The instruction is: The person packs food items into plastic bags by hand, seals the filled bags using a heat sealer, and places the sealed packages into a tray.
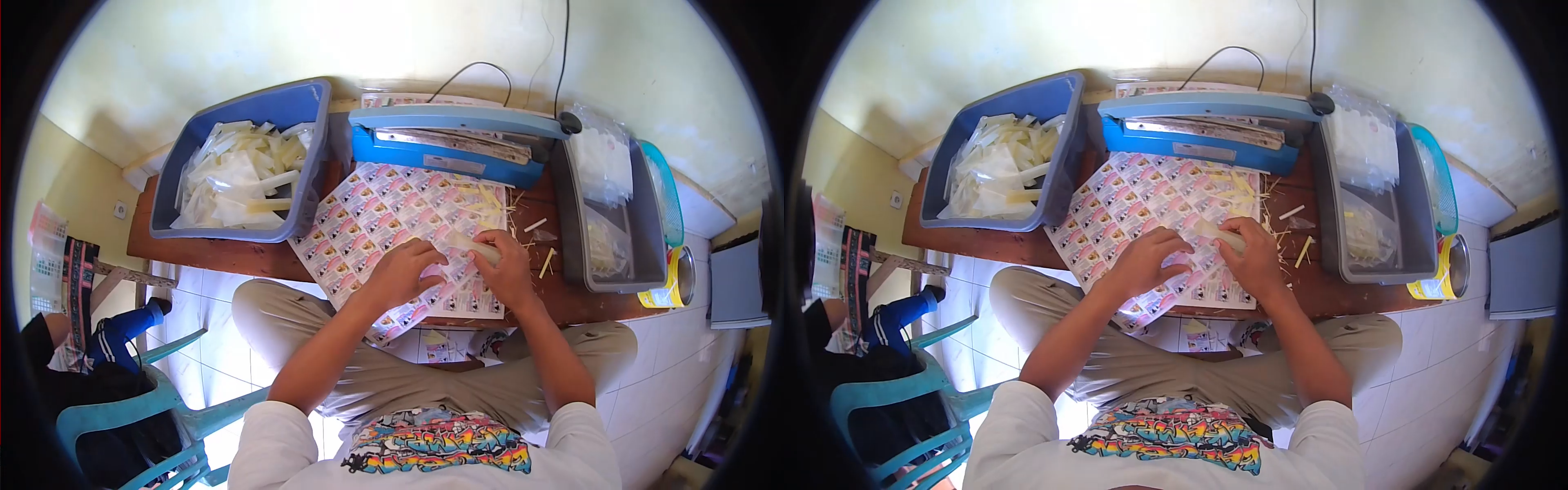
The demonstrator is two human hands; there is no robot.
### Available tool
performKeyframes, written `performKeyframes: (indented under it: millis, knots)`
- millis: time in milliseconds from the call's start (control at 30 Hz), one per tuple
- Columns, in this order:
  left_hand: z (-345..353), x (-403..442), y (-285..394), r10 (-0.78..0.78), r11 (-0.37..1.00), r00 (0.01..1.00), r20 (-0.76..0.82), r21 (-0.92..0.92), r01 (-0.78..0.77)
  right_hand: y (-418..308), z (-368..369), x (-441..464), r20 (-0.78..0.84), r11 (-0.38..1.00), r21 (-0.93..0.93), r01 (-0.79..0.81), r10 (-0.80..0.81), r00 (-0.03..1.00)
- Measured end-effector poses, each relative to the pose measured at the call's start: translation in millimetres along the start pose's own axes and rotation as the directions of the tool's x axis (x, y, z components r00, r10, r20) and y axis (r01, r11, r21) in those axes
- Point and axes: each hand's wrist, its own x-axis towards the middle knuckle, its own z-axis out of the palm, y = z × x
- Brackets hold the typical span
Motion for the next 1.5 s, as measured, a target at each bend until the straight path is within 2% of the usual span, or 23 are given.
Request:
performKeyframes:
  millis: [67, 133, 200, 333, 533, 600, 733, 833, 900, 933, 1000, 1100, 1233, 1300, 1333, 1400, 1433, 1500]
  knots:
    - [16, 0, 1, 0.066, 0.997, 0.996, -0.061, 0.032, -0.064, 4, 1, -6, 0.012, 0.999, 0.032, -0.017, 0.016, 1.000]
    - [21, 2, 4, 0.060, 0.998, 0.997, -0.049, 0.032, -0.058, 7, 2, -8, 0.024, 0.998, 0.058, -0.033, 0.032, 0.999]
    - [24, 4, -4, 0.132, 0.990, 0.990, -0.047, 0.052, -0.129, 7, 3, -12, 0.014, 0.995, 0.094, -0.040, 0.039, 0.999]
    - [30, 6, -6, 0.152, 0.987, 0.984, -0.096, 0.063, -0.146, 10, 5, -14, 0.008, 0.986, 0.142, -0.082, 0.082, 0.997]
    - [28, 10, 7, 0.113, 0.990, 0.976, -0.189, 0.108, -0.094, 9, 4, -10, 0.010, 0.987, 0.139, -0.081, 0.080, 0.997]
    - [26, 11, 10, 0.130, 0.983, 0.968, -0.213, 0.156, -0.098, 6, 3, -9, 0.017, 0.971, 0.184, -0.152, 0.152, 0.988]
    - [27, 13, 9, 0.085, 0.992, 0.968, -0.237, 0.116, -0.059, 2, -5, -9, 0.002, 0.967, 0.206, -0.150, 0.152, 0.988]
    - [27, 15, 5, 0.040, 0.998, 0.957, -0.289, 0.060, -0.023, -2, -19, -14, -0.018, 0.966, 0.243, -0.085, 0.092, 0.996]
    - [27, 16, 2, -0.040, 0.996, 0.961, -0.273, -0.093, 0.015, -1, -26, -16, 0.013, 0.973, 0.228, 0.041, -0.045, 0.999]
    - [28, 16, 2, -0.038, 0.995, 0.960, -0.276, -0.097, 0.011, 0, -29, -16, 0.013, 0.974, 0.222, 0.042, -0.046, 0.999]
    - [27, 16, 1, -0.087, 0.990, 0.959, -0.271, -0.129, 0.054, 2, -32, -16, 0.042, 0.958, 0.118, 0.262, -0.268, 0.962]
    - [27, 17, 3, -0.162, 0.973, 0.956, -0.245, -0.199, 0.114, 5, -30, -20, 0.095, 0.956, 0.042, 0.290, -0.292, 0.952]
    - [28, 17, 6, -0.138, 0.961, 0.956, -0.259, -0.268, 0.066, 15, -10, -25, 0.066, 0.949, -0.101, 0.299, -0.293, 0.954]
    - [29, 16, 7, -0.098, 0.974, 0.963, -0.252, -0.223, 0.041, 15, 5, -26, -0.071, 0.950, -0.200, 0.240, -0.258, 0.963]
    - [30, 15, 7, -0.097, 0.974, 0.963, -0.253, -0.223, 0.040, 14, 11, -26, -0.071, 0.950, -0.201, 0.241, -0.260, 0.963]
    - [32, 13, 8, -0.053, 0.985, 0.967, -0.249, -0.172, 0.010, 10, 22, -27, -0.151, 0.921, -0.354, 0.163, -0.228, 0.962]
    - [33, 12, 8, -0.054, 0.985, 0.967, -0.249, -0.171, 0.010, 10, 28, -28, -0.151, 0.921, -0.354, 0.163, -0.228, 0.962]
    - [35, 11, 8, 0.003, 0.995, 0.967, -0.255, -0.093, -0.027, 10, 37, -29, -0.122, 0.967, -0.253, 0.013, -0.046, 0.991]
